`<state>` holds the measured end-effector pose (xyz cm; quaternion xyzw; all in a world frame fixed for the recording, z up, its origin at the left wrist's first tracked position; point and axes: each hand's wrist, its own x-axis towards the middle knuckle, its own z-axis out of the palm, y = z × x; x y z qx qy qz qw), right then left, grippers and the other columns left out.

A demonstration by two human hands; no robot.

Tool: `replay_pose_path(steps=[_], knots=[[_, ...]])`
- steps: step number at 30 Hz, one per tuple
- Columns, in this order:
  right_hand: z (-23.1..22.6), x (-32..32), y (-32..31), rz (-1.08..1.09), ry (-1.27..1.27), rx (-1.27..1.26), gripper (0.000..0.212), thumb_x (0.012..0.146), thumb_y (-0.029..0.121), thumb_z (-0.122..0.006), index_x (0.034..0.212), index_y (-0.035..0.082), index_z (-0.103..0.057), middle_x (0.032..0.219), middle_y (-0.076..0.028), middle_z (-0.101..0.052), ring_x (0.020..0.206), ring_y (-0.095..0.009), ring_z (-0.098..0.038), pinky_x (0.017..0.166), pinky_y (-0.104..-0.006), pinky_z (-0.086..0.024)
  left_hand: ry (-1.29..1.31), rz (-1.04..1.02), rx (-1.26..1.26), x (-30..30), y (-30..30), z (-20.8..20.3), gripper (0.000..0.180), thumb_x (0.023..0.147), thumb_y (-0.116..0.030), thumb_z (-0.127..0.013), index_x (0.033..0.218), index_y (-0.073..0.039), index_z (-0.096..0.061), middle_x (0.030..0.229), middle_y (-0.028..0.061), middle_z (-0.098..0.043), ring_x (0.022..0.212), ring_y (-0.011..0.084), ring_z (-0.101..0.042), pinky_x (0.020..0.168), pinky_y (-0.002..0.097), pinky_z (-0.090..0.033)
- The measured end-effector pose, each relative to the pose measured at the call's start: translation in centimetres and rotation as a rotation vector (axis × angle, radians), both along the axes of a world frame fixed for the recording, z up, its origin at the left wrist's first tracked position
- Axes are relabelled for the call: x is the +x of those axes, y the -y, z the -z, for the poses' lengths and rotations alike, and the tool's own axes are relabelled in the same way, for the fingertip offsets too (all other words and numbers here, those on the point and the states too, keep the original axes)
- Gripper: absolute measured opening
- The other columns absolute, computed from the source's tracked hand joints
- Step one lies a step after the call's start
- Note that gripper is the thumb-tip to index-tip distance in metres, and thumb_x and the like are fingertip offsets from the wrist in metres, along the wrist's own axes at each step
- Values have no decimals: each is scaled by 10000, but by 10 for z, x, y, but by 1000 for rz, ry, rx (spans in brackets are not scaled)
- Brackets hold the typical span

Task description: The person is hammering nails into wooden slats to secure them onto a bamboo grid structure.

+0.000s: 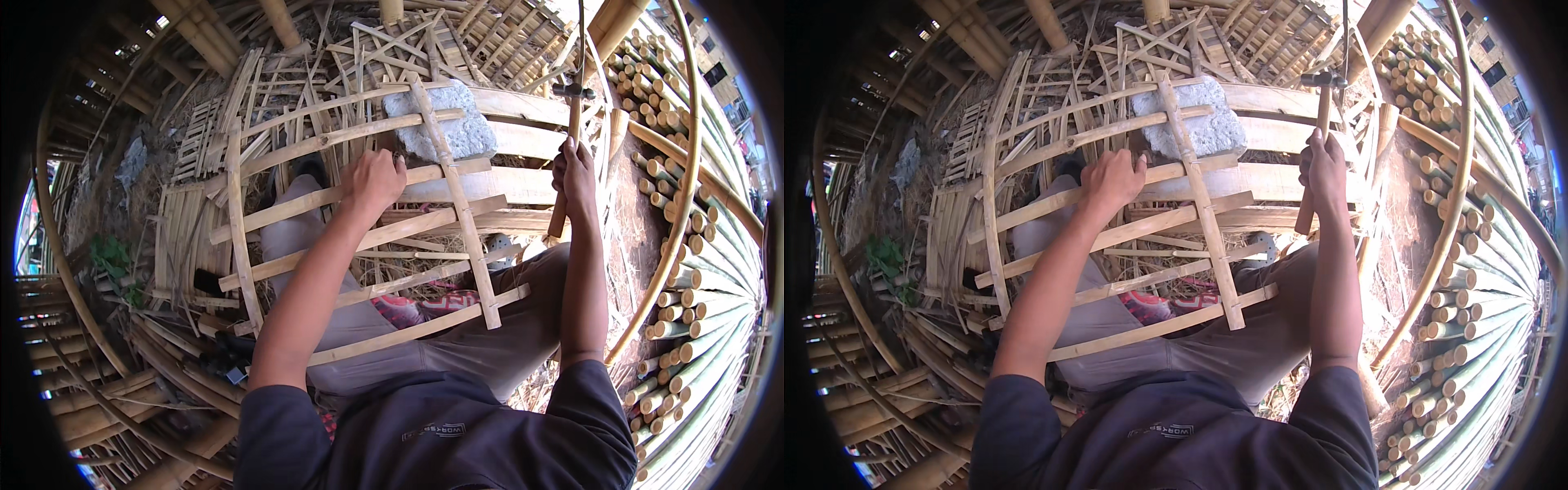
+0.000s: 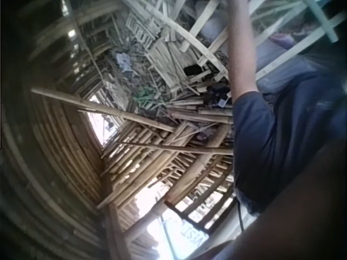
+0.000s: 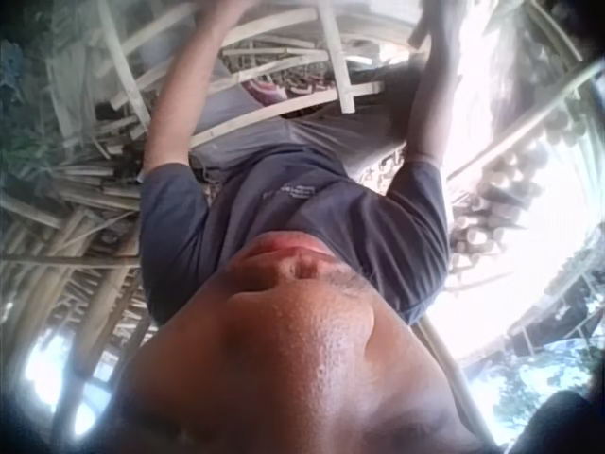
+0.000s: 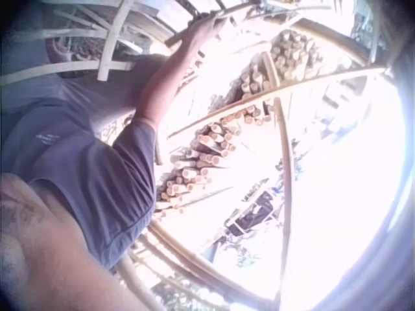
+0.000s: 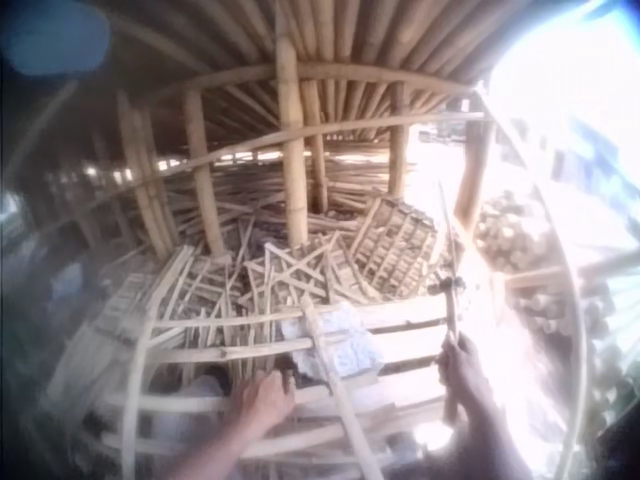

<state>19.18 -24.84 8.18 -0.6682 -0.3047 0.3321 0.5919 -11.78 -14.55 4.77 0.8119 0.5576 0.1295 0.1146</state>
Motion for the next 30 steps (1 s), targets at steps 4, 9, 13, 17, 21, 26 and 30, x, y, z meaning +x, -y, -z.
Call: replay_pose_path(steps=[4,9,13,17,21,26,30], knots=[[2,1,1,-42,-19,-6,261,1061,305,-428,897,104,-451,611,76,-369,470,-26,-322,408,-219,-274,19,3,122,6,-19,-16,370,943,-358,-545,1010,-5,-634,1041,236,-652,1026,395,-625,883,548,-481],[5,-4,-3,-13,-2,-26,282,1058,344,-443,857,146,-448,595,94,-342,454,-18,-279,404,-211,-240,-98,-47,376,5,-56,0,467,970,-435,-488,1193,-36,-587,1262,186,-578,1236,366,-509,963,642,-403],[6,-5,-4,-34,9,-45,286,1054,356,-454,848,157,-446,594,96,-334,461,-17,-285,405,-210,-243,-74,-65,313,12,-78,16,533,1005,-501,-373,1207,-56,-587,1231,188,-605,1203,375,-543,1008,685,-342],[10,-10,-8,-42,20,-91,286,1046,367,-476,834,178,-447,601,105,-335,458,-14,-284,404,-205,-235,-64,-11,100,12,-75,18,524,1020,-487,-333,1088,-85,-663,962,181,-707,983,366,-671,1008,720,-282],[7,-13,-6,-121,25,-97,265,1064,296,-428,850,140,-444,611,97,-335,451,-1,-269,385,-203,-205,-57,-5,137,16,-73,26,520,1017,-477,-358,1034,-93,-709,952,148,-713,996,317,-669,1042,663,-298],[5,-30,-7,-98,72,-142,260,1064,299,-424,856,148,-461,601,98,-326,444,-1,-263,384,-196,-208,-16,1,159,18,-75,29,451,992,-444,-443,906,-119,-744,834,127,-715,840,267,-677,975,588,-364],[5,-38,-10,-161,88,-151,265,1062,302,-431,850,148,-463,594,103,-321,443,0,-264,385,-193,-207,-55,22,95,12,-76,26,482,1023,-451,-366,1096,-100,-688,894,142,-714,895,289,-691,1015,605,-353]])
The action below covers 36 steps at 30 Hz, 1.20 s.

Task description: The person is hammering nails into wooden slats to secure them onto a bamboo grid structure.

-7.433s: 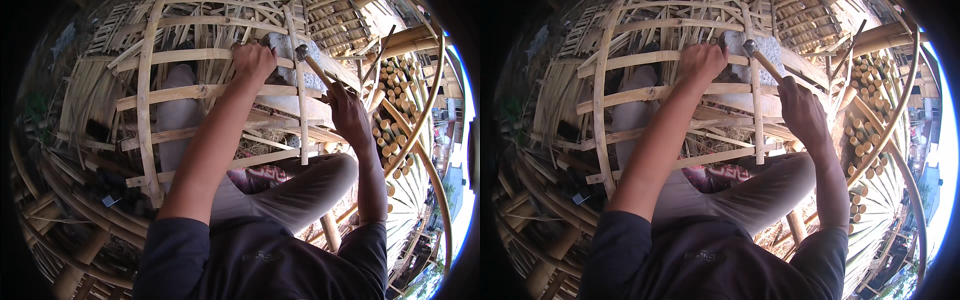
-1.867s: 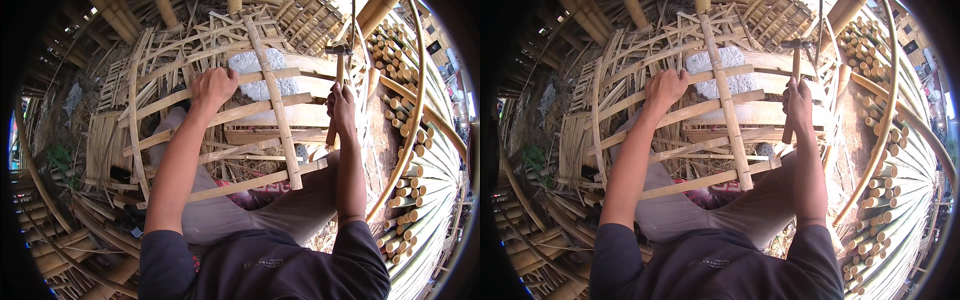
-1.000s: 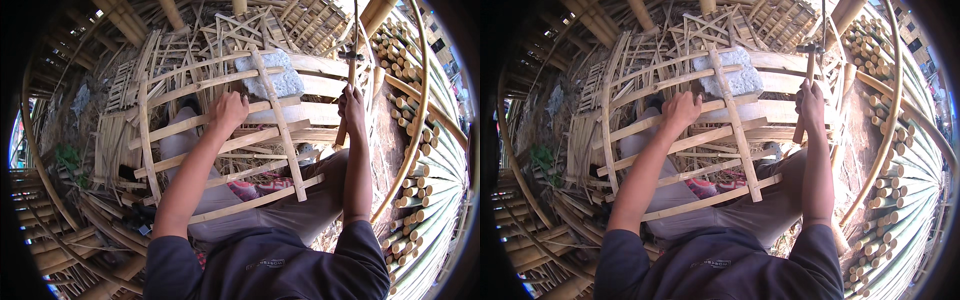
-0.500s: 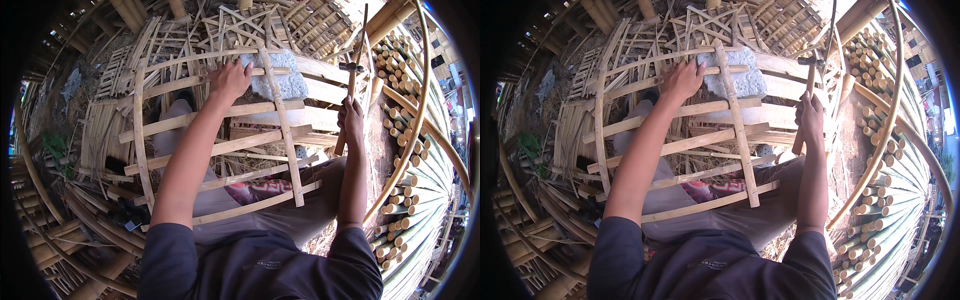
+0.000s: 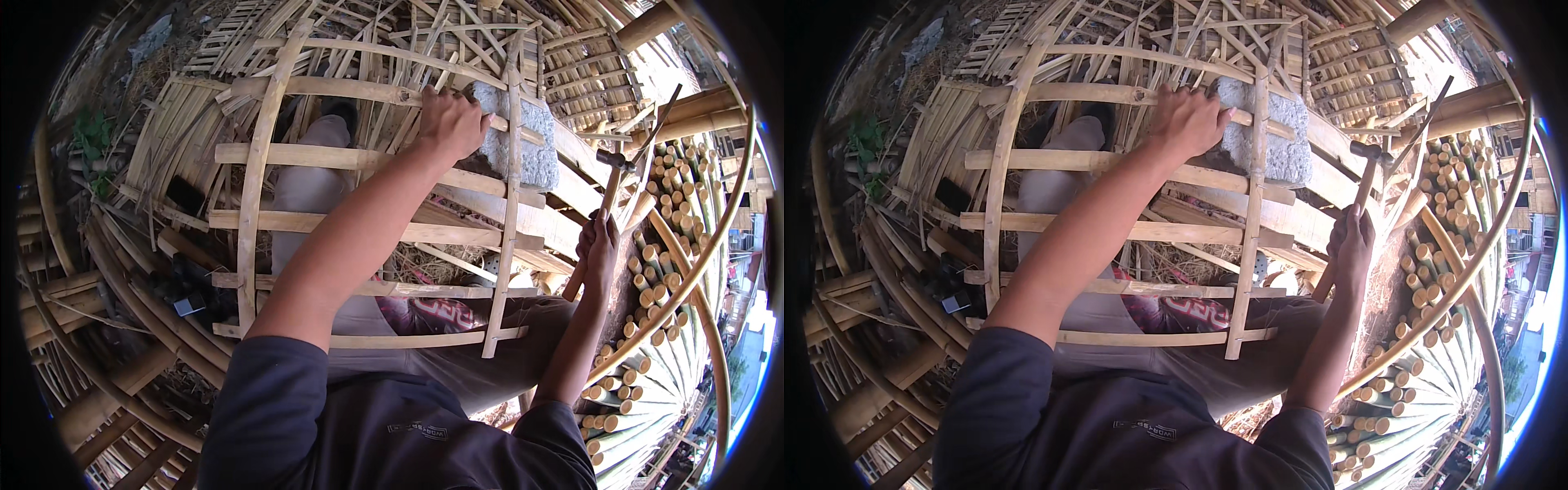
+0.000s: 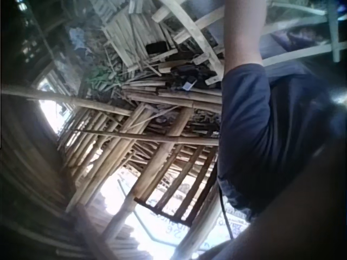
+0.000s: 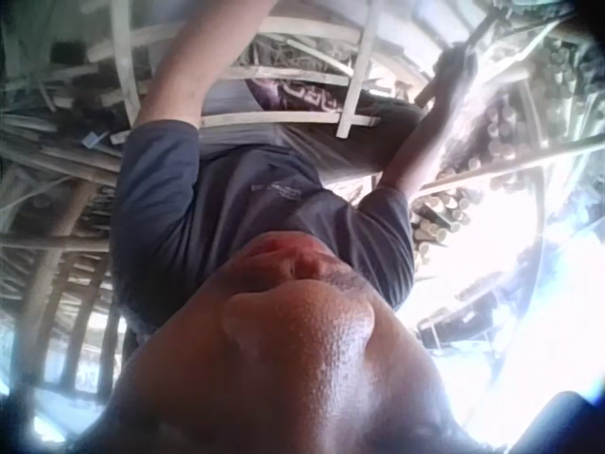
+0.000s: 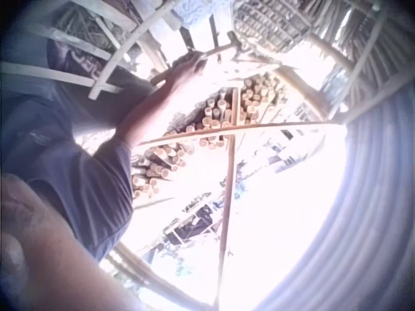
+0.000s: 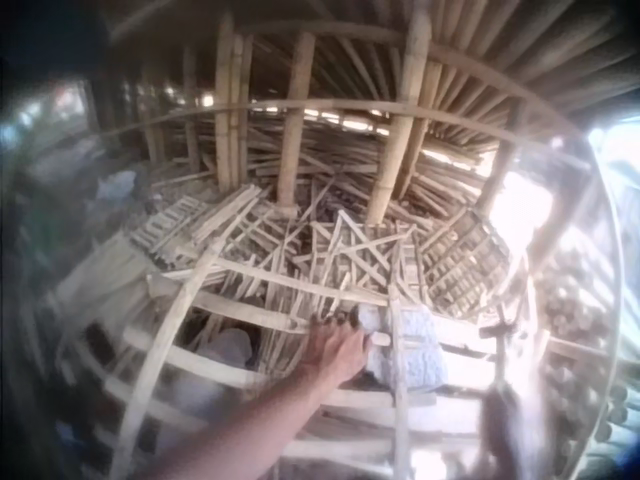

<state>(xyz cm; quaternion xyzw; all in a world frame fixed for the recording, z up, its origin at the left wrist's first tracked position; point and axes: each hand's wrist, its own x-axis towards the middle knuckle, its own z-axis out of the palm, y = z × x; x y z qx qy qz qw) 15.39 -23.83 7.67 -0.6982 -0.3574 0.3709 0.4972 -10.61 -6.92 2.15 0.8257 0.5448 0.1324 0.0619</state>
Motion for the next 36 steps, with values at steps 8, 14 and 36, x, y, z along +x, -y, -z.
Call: replay_pose_path(steps=[8,14,36], knots=[[14,4,1,-71,100,21,277,1058,316,-449,855,128,-461,589,102,-333,432,5,-273,372,-197,-219,19,-18,83,4,0,3,422,990,-449,-445,1001,-130,-721,849,111,-720,857,270,-696,968,547,-387],[17,4,-2,-55,84,-12,297,1060,336,-446,825,154,-441,595,96,-325,441,-4,-265,388,-199,-210,124,-33,87,6,-4,9,410,972,-424,-475,883,-131,-747,789,105,-708,783,264,-674,964,554,-337],[21,4,-3,-60,142,-46,285,1055,318,-456,864,106,-462,618,70,-394,454,-12,-331,389,-205,-277,100,-53,94,6,-3,8,472,1001,-447,-436,843,-125,-743,686,89,-677,656,224,-655,972,537,-357]])
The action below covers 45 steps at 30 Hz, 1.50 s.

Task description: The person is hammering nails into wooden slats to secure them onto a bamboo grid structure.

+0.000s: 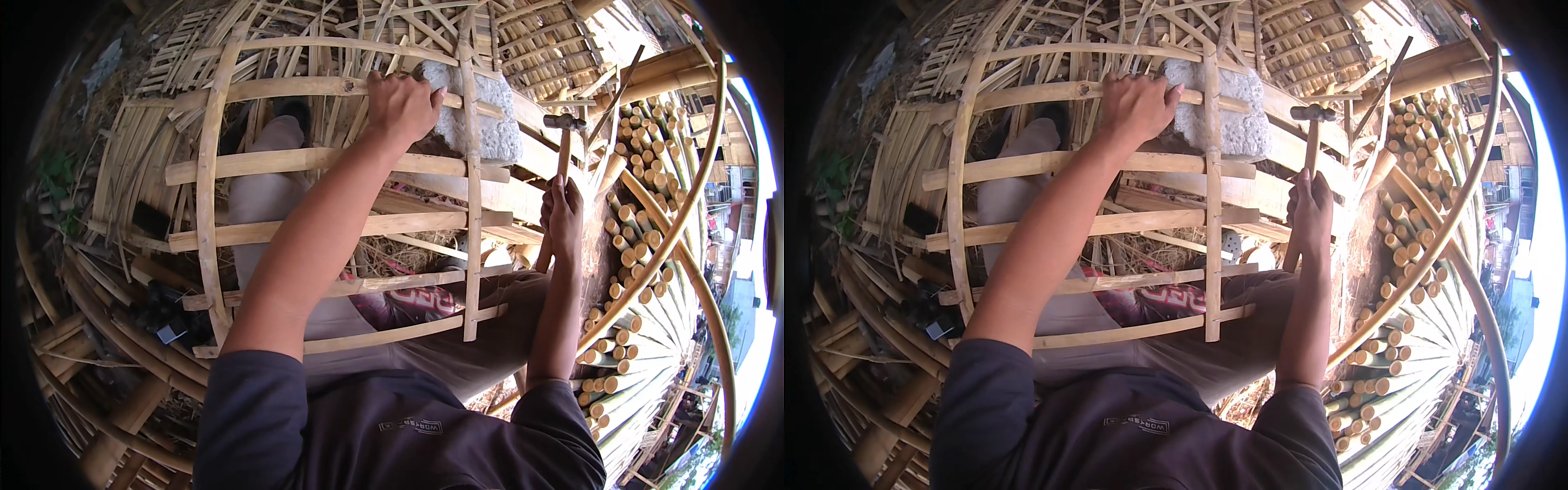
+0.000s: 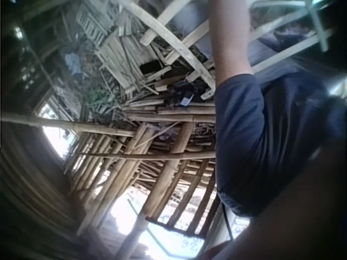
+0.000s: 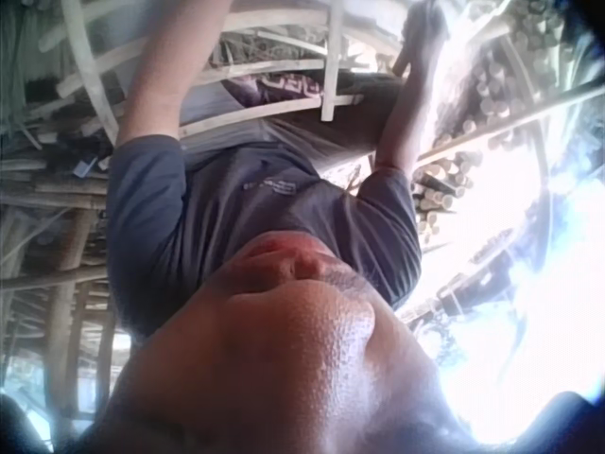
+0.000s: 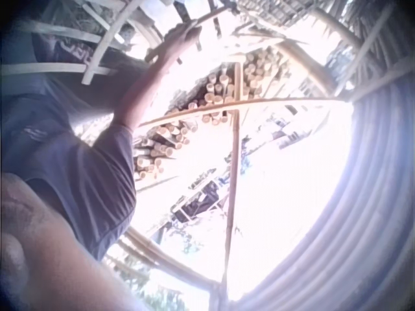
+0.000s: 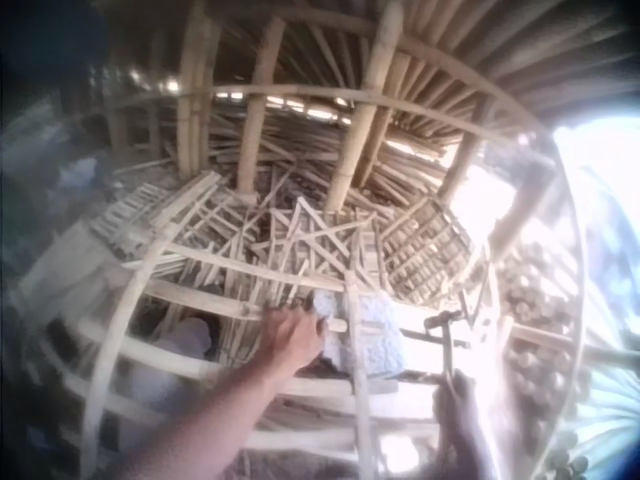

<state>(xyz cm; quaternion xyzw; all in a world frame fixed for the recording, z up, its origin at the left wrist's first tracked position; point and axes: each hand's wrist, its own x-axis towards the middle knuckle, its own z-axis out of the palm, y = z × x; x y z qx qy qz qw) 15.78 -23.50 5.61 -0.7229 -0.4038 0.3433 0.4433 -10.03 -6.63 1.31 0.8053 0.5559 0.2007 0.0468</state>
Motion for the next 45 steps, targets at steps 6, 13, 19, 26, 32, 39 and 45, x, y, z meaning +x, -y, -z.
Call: replay_pose_path(steps=[6,13,19,26,32,39,45], knots=[[1,1,1,-24,73,-6,282,1055,307,-459,874,91,-484,638,54,-421,472,-20,-365,404,-207,-310,-45,23,18,-1,-2,2,500,1019,-468,-373,926,-114,-712,667,125,-668,635,274,-669,895,531,-427],[9,2,0,-52,454,32,308,1043,260,-479,855,19,-517,589,-76,-526,458,-150,-492,428,-326,-372,-37,37,-7,2,1,-2,483,1022,-459,-377,971,-115,-713,696,125,-678,688,273,-683,912,550,-423],[-31,-46,-18,-290,957,198,180,1006,147,-501,893,6,-503,593,-239,-564,520,-410,-582,468,-475,-410,-17,11,45,0,-1,8,448,1019,-445,-399,1002,-128,-714,714,134,-686,717,266,-689,923,557,-422],[-64,-86,-42,-515,1305,211,165,1000,181,-509,1007,16,-508,584,-190,-605,488,-380,-616,415,-469,-465,-72,9,-4,1,2,-2,445,1010,-460,-412,1017,-134,-715,796,106,-709,782,246,-697,976,546,-397],[-62,-83,-46,-584,1443,-3,218,1007,208,-489,1001,-10,-496,584,-204,-610,510,-386,-641,435,-467,-507,-83,-24,44,2,2,6,412,985,-475,-473,1006,-147,-722,849,89,-719,816,237,-697,952,540,-396],[-76,-94,-36,-532,1491,193,147,997,194,-520,988,48,-512,629,-158,-640,506,-340,-643,407,-410,-516,-53,-18,24,3,-1,7,407,970,-479,-509,928,-147,-740,795,90,-715,777,228,-697,950,550,-393],[-64,-81,-43,-512,1541,-53,180,1008,209,-495,1020,30,-508,569,-160,-616,497,-339,-650,419,-415,-535,-28,-23,61,4,1,11,394,964,-471,-520,933,-145,-737,784,87,-715,756,226,-695,935,534,-404]])
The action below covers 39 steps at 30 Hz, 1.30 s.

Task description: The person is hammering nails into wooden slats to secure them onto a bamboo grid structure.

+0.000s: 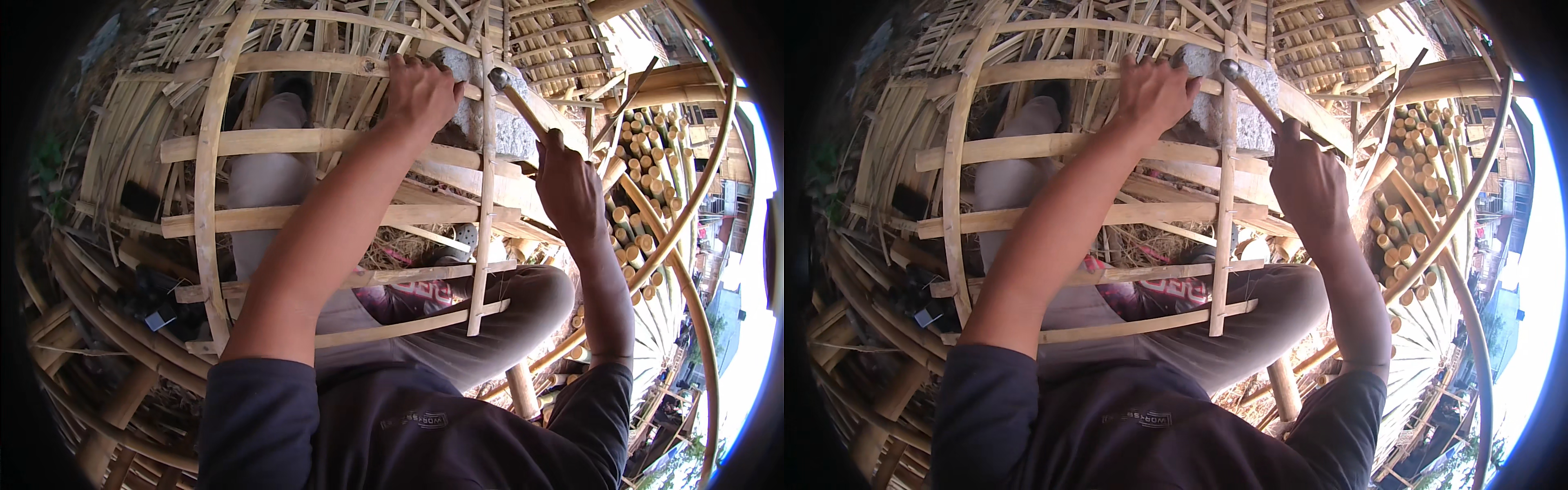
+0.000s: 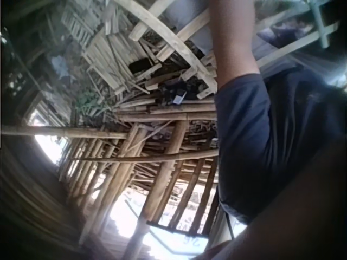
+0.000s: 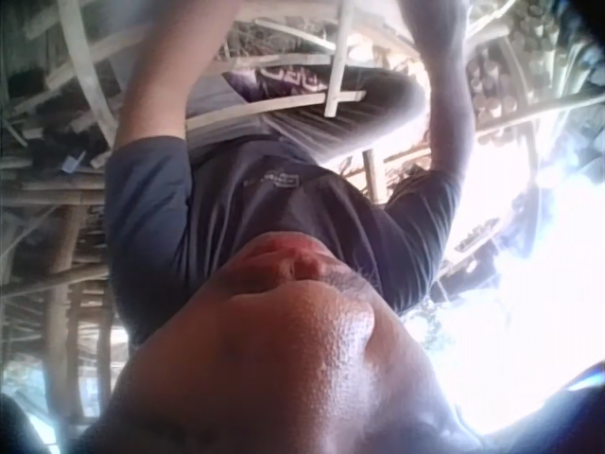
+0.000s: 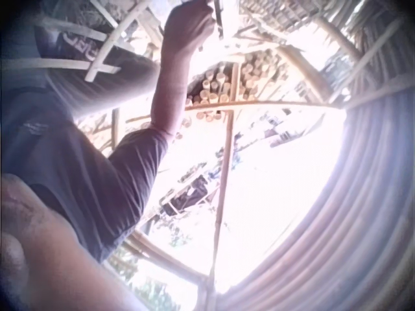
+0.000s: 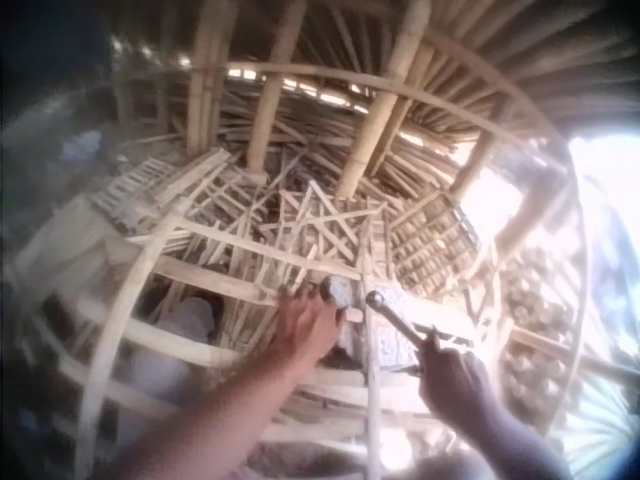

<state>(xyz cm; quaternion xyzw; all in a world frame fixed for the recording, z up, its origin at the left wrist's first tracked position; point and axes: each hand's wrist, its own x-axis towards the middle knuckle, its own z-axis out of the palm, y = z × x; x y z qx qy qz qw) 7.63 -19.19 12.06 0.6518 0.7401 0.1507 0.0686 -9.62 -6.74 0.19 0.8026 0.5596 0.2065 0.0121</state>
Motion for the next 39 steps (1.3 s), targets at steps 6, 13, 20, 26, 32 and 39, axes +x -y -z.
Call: replay_pose_path(steps=[6,13,20,26,32,39], knots=[[8,-8,10,-36,-124,55,168,1010,204,-494,1030,37,-490,595,-179,-627,502,-364,-641,412,-456,-507,-71,-9,14,-1,-2,1,420,987,-480,-471,942,-157,-737,767,87,-708,765,226,-690,926,531,-407],[20,5,12,-84,-273,113,156,998,166,-525,946,55,-429,596,-194,-615,498,-389,-617,398,-484,-451,-56,-8,8,-3,-2,0,423,988,-482,-468,956,-154,-733,787,83,-712,794,223,-688,944,535,-397],[44,27,8,84,-310,34,129,1001,160,-516,960,58,-449,614,-228,-611,545,-436,-615,438,-521,-453,4,-16,63,2,-1,3,398,966,-464,-505,925,-142,-735,795,96,-714,821,248,-689,952,541,-396],[29,4,13,-85,-526,218,138,993,97,-518,920,8,-441,583,-215,-582,532,-442,-596,438,-500,-439,5,-25,66,-5,0,5,392,957,-463,-519,910,-139,-735,795,94,-714,822,251,-690,941,516,-407],[69,35,7,-20,-586,61,147,1004,90,-490,910,2,-417,601,-253,-559,541,-480,-565,464,-517,-404,-30,10,-52,4,-2,-3,387,962,-457,-506,960,-143,-732,826,95,-717,861,252,-686,953,528,-404],[29,5,2,-23,-663,211,157,1016,80,-464,907,-32,-454,568,-211,-541,471,-365,-574,427,-436,-394,15,-28,97,-2,-1,7,403,972,-448,-493,888,-141,-740,735,84,-697,760,228,-679,942,519,-390]])
